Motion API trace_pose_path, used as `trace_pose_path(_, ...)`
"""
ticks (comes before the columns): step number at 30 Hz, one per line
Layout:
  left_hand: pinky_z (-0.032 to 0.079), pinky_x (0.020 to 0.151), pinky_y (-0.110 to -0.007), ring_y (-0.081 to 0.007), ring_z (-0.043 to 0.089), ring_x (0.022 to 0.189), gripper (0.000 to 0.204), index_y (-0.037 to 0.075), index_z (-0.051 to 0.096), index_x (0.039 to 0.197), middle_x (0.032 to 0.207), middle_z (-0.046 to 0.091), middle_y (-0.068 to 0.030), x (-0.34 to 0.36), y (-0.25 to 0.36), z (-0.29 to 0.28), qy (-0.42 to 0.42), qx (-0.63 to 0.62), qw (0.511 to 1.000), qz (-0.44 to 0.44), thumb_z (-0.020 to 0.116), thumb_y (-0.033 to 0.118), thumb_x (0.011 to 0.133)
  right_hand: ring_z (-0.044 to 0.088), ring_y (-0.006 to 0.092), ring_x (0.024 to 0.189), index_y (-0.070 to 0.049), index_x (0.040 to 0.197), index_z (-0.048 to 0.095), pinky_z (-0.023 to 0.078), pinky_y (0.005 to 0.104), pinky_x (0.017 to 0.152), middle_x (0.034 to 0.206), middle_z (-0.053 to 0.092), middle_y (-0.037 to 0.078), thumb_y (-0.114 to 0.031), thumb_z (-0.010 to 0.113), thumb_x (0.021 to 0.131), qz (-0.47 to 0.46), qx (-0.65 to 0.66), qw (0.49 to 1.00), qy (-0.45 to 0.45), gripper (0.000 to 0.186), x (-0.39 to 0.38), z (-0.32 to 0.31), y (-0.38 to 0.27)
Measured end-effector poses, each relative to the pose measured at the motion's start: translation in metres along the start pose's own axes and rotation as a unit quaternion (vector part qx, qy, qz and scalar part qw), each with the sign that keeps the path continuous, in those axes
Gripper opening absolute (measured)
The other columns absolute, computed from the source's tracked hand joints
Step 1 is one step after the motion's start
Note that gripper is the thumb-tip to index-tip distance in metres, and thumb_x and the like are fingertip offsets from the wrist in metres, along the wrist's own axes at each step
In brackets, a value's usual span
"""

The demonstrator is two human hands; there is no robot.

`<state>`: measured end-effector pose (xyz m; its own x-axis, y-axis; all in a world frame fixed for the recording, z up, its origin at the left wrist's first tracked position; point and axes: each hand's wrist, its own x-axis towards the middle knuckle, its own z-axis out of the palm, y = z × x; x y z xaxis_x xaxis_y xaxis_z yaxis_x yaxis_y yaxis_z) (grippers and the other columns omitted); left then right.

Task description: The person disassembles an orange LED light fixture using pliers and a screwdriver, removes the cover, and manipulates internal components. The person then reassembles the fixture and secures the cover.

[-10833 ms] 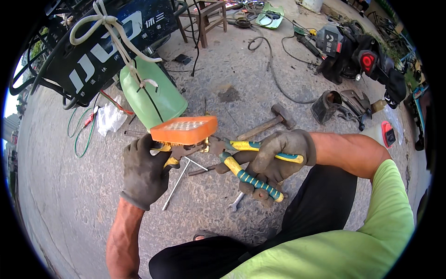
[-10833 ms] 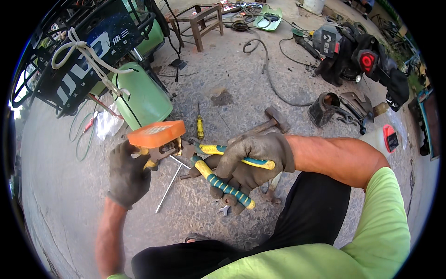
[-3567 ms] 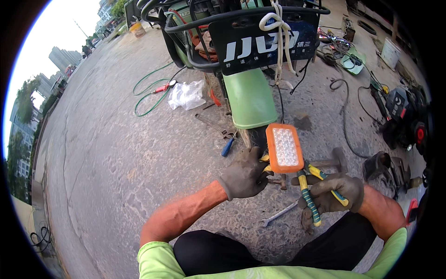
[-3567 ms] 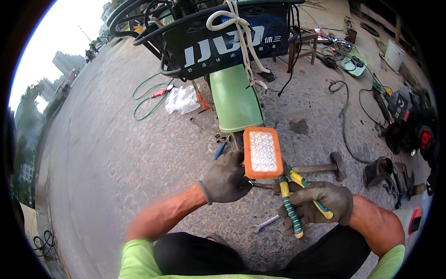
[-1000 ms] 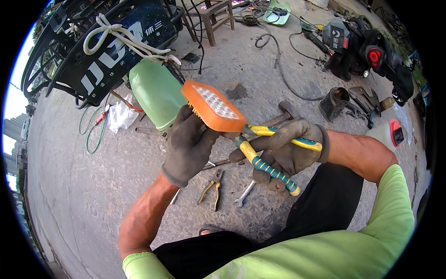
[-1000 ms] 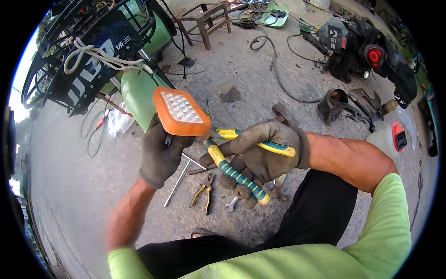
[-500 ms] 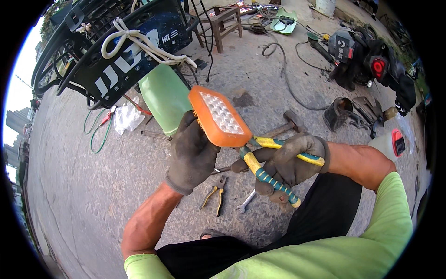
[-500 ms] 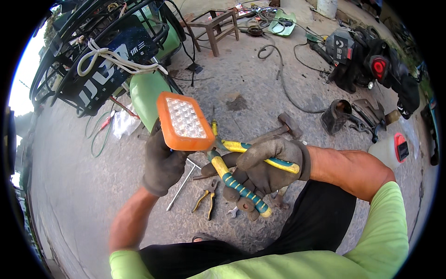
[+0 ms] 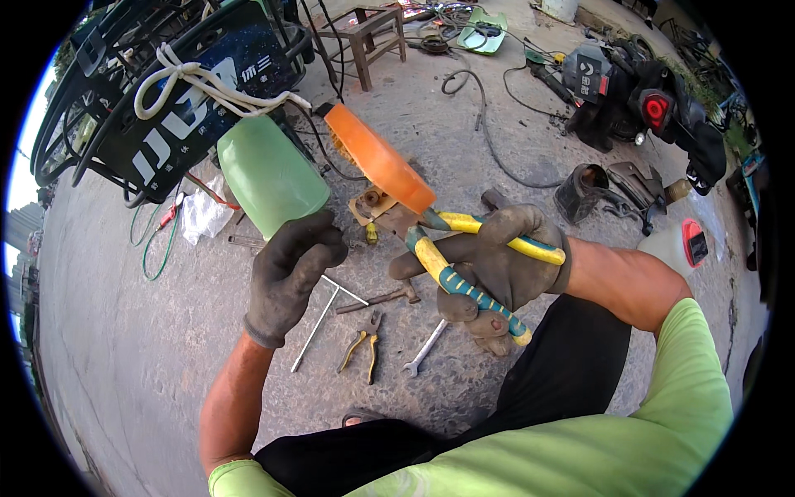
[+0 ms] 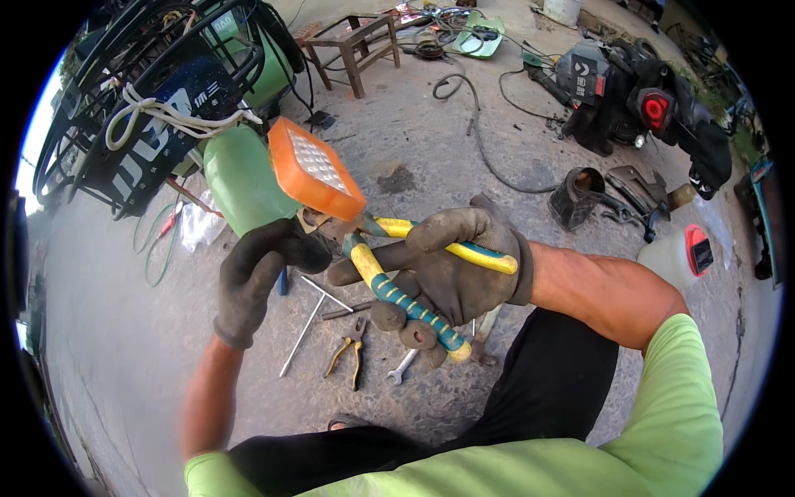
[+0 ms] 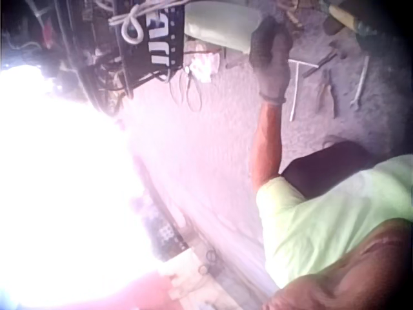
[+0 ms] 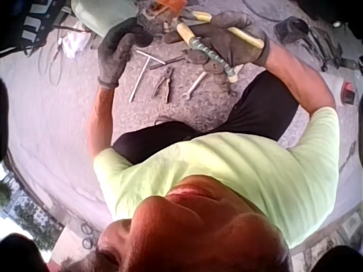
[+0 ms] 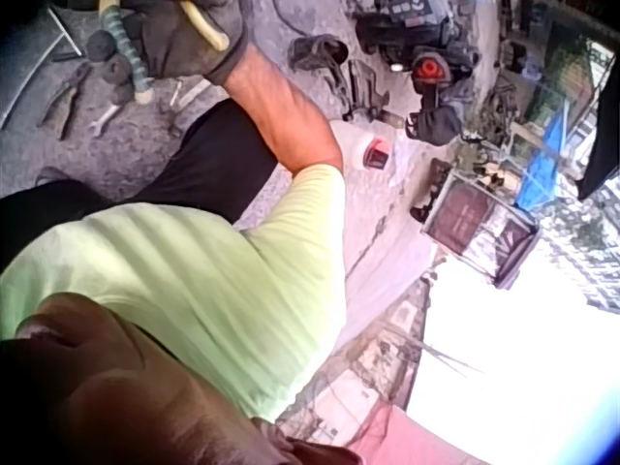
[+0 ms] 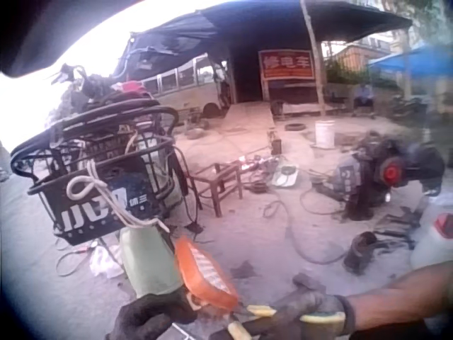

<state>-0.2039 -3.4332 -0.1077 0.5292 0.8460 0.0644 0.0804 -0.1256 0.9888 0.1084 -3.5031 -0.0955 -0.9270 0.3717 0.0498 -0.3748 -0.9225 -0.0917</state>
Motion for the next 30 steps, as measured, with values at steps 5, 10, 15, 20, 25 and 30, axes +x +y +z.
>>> trace_pose_path(5,0.056,0.089,-0.035,-0.0228,0.07,0.103,0.038,0.0,0.067,0.126,0.11,0.07,-0.014,-0.062,-0.102,0.0,-0.001,0.203,0.969,-0.143,0.073,0.022,0.095,0.067,0.0371,0.093,-0.007,0.163,0.021,0.051,0.063,0.083,0.117,0.06,0.025,-0.042,0.055,0.097,-0.003,-0.003,0.999,-0.04,0.081,-0.008,-0.003,-0.002)
trace_pose_path(10,0.046,0.103,-0.053,-0.0452,0.054,0.127,0.079,0.004,0.054,0.141,0.138,0.054,-0.0269,-0.158,-0.227,0.038,0.014,0.458,0.875,-0.155,0.081,0.047,0.081,0.067,0.0384,0.096,-0.005,0.164,0.015,0.051,0.0638,0.084,0.119,0.059,0.026,-0.044,0.058,0.095,0.017,-0.066,0.997,-0.024,0.089,-0.014,-0.003,-0.004)
trace_pose_path(15,0.042,0.102,-0.058,-0.0457,0.052,0.124,0.083,0.006,0.047,0.145,0.137,0.052,-0.0251,-0.192,-0.275,0.064,0.042,0.478,0.87,-0.117,0.082,0.043,0.079,0.067,0.0378,0.097,-0.005,0.164,0.015,0.052,0.0642,0.088,0.12,0.059,0.027,-0.043,0.058,0.095,0.014,-0.065,0.998,-0.023,0.089,-0.016,-0.008,-0.003)
trace_pose_path(20,0.046,0.094,-0.057,-0.047,0.055,0.116,0.091,0.006,0.039,0.148,0.132,0.054,-0.0252,-0.178,-0.245,0.075,0.025,0.462,0.869,-0.174,0.084,0.037,0.075,0.067,0.0385,0.098,-0.005,0.164,0.013,0.052,0.0647,0.09,0.121,0.058,0.028,-0.042,0.058,0.095,0.029,-0.038,0.999,-0.026,0.091,-0.01,-0.011,-0.005)
trace_pose_path(25,0.051,0.089,-0.057,-0.0472,0.06,0.11,0.075,0.013,0.05,0.142,0.126,0.059,-0.0254,-0.19,-0.284,0.067,0.065,0.446,0.874,-0.181,0.08,0.027,0.075,0.067,0.0406,0.103,-0.002,0.164,0.011,0.051,0.065,0.092,0.125,0.058,0.028,-0.04,0.058,0.094,0.017,-0.041,0.999,-0.023,0.092,-0.009,-0.014,-0.003)
trace_pose_path(30,0.059,0.079,-0.044,-0.0349,0.069,0.101,0.051,0.004,0.058,0.13,0.118,0.065,-0.0198,-0.179,-0.242,0.057,0.095,0.14,0.923,-0.346,0.075,0.028,0.089,0.066,0.0385,0.105,-0.002,0.164,0.011,0.052,0.0629,0.094,0.123,0.058,0.026,-0.038,0.056,0.096,0.009,-0.022,0.999,-0.035,0.089,-0.009,-0.011,-0.004)
